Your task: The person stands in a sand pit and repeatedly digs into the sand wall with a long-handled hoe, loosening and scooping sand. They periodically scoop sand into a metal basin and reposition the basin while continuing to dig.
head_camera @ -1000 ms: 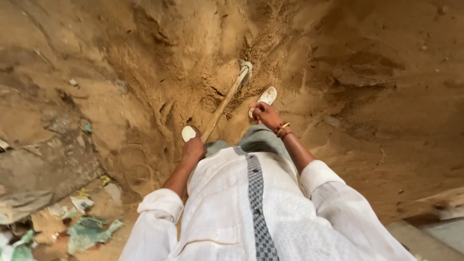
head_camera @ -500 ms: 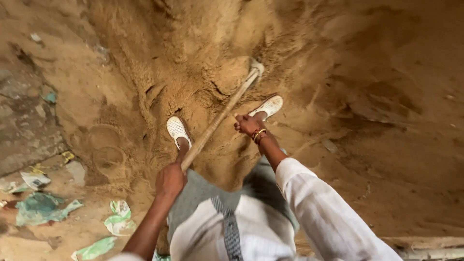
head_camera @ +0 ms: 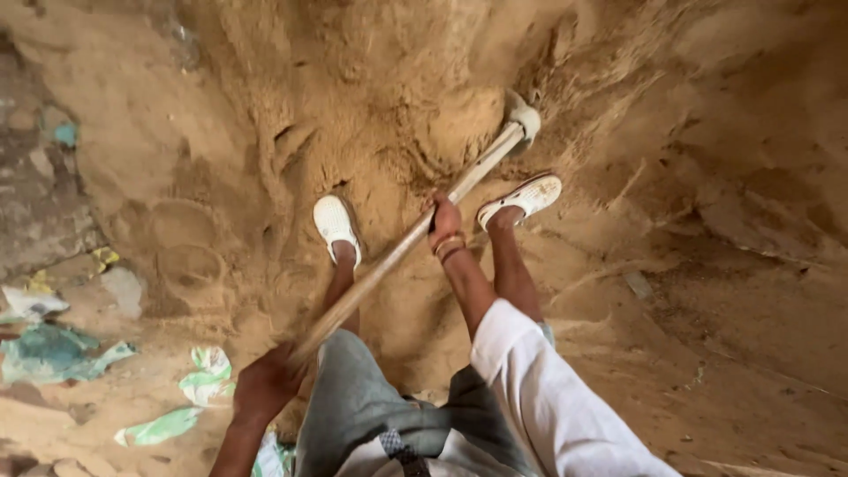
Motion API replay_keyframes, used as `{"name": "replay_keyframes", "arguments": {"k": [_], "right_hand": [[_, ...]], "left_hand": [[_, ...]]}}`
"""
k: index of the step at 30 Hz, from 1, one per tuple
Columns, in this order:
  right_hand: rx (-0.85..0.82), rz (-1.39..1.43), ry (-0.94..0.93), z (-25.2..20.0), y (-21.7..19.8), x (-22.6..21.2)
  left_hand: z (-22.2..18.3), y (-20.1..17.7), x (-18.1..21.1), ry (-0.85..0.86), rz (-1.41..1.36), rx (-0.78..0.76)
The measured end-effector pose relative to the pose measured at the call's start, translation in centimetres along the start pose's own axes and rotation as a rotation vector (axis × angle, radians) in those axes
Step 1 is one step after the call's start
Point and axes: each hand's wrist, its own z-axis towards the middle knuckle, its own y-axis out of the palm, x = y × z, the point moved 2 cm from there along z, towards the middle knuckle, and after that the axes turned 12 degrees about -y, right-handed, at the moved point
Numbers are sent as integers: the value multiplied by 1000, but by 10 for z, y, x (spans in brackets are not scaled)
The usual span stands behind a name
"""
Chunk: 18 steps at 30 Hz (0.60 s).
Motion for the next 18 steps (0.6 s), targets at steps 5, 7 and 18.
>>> {"name": "replay_keyframes", "arguments": {"k": [5, 7, 18], "right_hand": [[-112, 227, -49, -73, 0, -99], [-104, 258, -177, -98, -19, -165], [-88, -11, -972, -70, -131, -506]], "left_hand": [[4, -2, 27, -197, 14, -333], [19, 19, 55, -93, -41, -261], [138, 85, 398, 302, -197, -418]]}}
